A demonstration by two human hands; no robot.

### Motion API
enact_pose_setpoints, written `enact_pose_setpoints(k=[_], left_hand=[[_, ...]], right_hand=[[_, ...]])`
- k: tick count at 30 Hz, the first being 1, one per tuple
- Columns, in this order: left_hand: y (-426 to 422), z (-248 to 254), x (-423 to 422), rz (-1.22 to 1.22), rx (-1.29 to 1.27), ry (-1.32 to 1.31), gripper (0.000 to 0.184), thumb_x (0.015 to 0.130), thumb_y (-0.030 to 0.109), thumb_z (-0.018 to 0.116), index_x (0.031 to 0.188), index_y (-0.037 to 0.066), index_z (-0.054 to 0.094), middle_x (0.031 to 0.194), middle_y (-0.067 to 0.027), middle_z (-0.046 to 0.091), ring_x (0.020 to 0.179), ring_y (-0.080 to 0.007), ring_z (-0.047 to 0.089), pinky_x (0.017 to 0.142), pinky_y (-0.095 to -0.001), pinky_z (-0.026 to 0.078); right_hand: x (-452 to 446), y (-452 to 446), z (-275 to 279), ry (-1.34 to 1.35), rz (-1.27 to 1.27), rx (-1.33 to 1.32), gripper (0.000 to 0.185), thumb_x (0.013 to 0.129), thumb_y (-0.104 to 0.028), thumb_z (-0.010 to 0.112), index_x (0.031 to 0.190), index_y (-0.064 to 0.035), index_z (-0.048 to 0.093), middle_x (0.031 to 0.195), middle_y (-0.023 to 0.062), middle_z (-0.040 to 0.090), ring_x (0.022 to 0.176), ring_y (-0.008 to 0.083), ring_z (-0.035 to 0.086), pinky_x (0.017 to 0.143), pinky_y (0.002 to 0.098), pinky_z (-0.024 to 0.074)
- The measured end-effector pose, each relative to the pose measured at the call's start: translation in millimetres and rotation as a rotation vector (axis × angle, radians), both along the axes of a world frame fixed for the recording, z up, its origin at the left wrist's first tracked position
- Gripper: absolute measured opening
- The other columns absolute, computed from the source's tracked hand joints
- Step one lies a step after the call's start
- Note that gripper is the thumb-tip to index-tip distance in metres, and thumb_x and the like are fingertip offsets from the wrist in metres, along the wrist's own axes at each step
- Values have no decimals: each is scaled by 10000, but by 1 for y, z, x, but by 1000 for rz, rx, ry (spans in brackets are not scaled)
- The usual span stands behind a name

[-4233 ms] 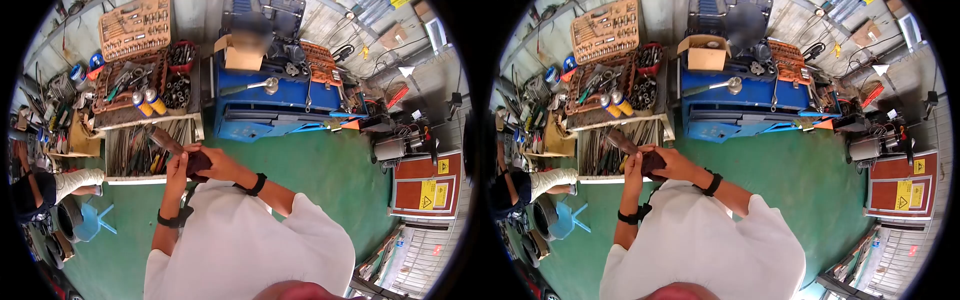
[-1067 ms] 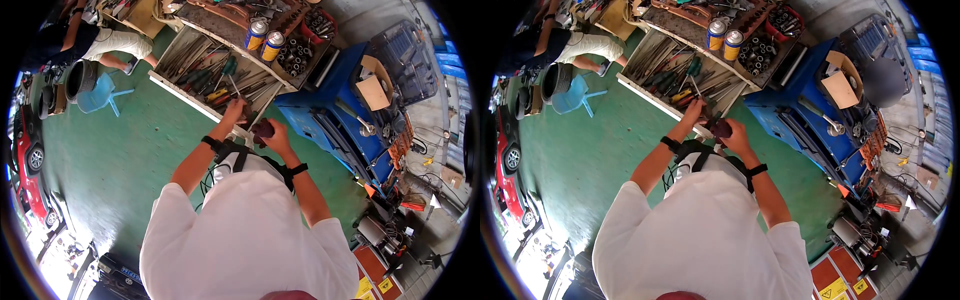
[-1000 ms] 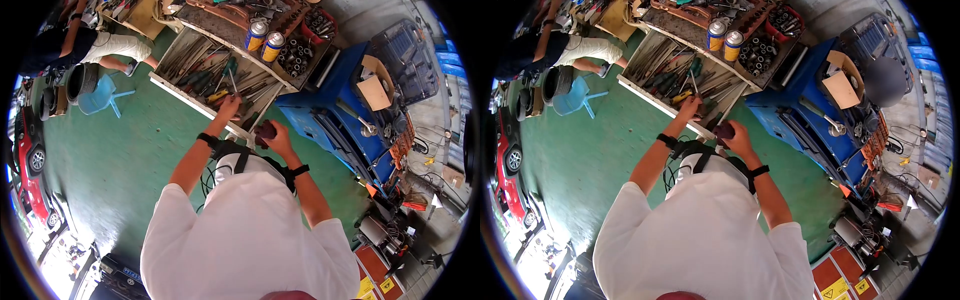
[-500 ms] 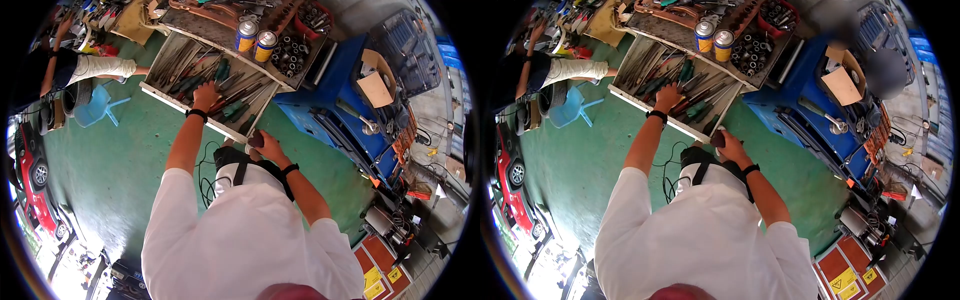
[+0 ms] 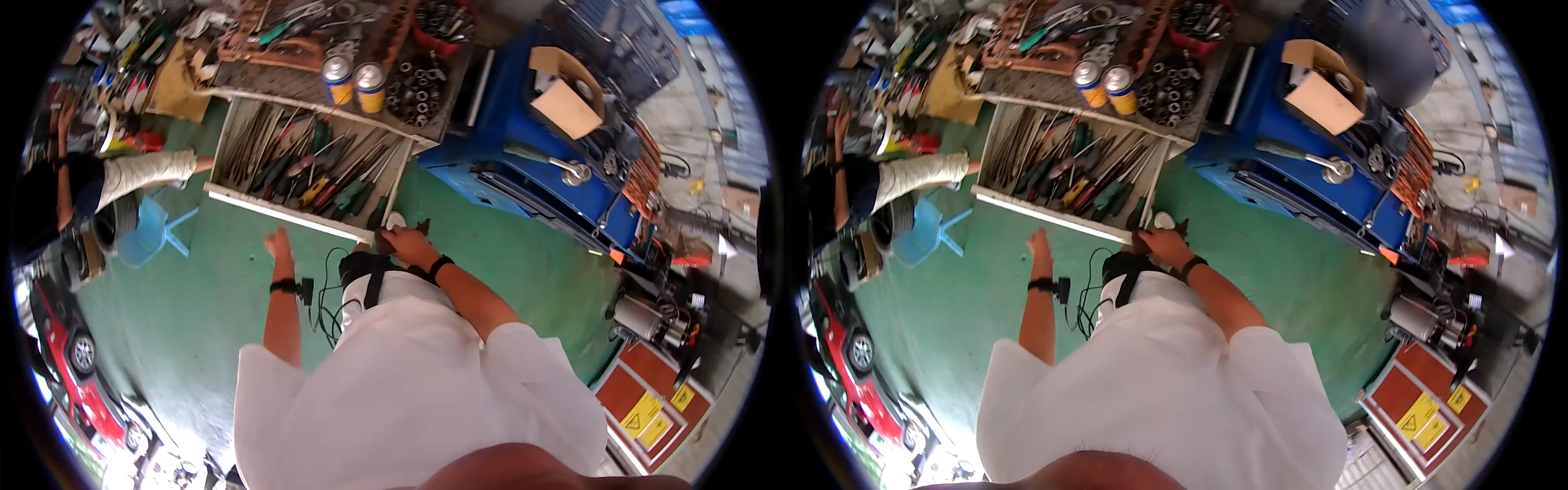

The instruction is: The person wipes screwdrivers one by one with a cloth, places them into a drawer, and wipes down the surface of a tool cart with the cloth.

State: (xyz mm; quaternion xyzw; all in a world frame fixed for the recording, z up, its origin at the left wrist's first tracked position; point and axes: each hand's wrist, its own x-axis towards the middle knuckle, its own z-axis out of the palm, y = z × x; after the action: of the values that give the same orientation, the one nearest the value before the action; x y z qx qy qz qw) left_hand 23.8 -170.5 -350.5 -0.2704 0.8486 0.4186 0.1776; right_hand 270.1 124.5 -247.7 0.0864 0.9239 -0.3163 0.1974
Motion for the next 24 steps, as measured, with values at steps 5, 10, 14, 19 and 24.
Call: enact_pose_setpoints(k=[5,10,14,19,24], left_hand=[[31,2,39,205,838,-571,746,896,58,546,1543,123,180,1183,-145,505,998,-330,583,951,-497,498],[70,53,45,41,928,-502,989,771,-139,498,1576,142,-2,1369,-169,388,1053,-324,569,1022,-506,473],[89,50,29,88,977,-549,1058,720,-173,503,1572,144,-37,1342,-179,415,1078,-336,555,1035,-520,462],[117,56,14,-10,942,-509,1073,743,-219,480,1565,140,-109,1437,-230,373,1234,-405,484,1114,-516,403],[126,-4,-23,-313,875,-463,649,841,-114,487,1446,53,323,1169,-189,495,1004,-328,551,1008,-460,473]], right_hand=[[-27,-12,-1,74,67,213,469,744,-246,740,1156,-110,561,955,124,637,808,323,670,674,447,541],[-32,-14,6,72,-6,249,418,727,-261,725,1077,-96,566,853,120,656,736,319,681,627,446,532],[-30,10,6,48,-127,132,433,744,-254,700,1106,-56,568,894,168,691,787,370,689,655,501,551],[-14,47,30,-54,-449,98,588,747,-283,728,1251,-41,547,993,223,688,898,413,666,764,507,553],[50,60,43,15,-822,73,665,745,-299,750,1312,-29,529,1048,254,673,970,433,642,853,487,530]])
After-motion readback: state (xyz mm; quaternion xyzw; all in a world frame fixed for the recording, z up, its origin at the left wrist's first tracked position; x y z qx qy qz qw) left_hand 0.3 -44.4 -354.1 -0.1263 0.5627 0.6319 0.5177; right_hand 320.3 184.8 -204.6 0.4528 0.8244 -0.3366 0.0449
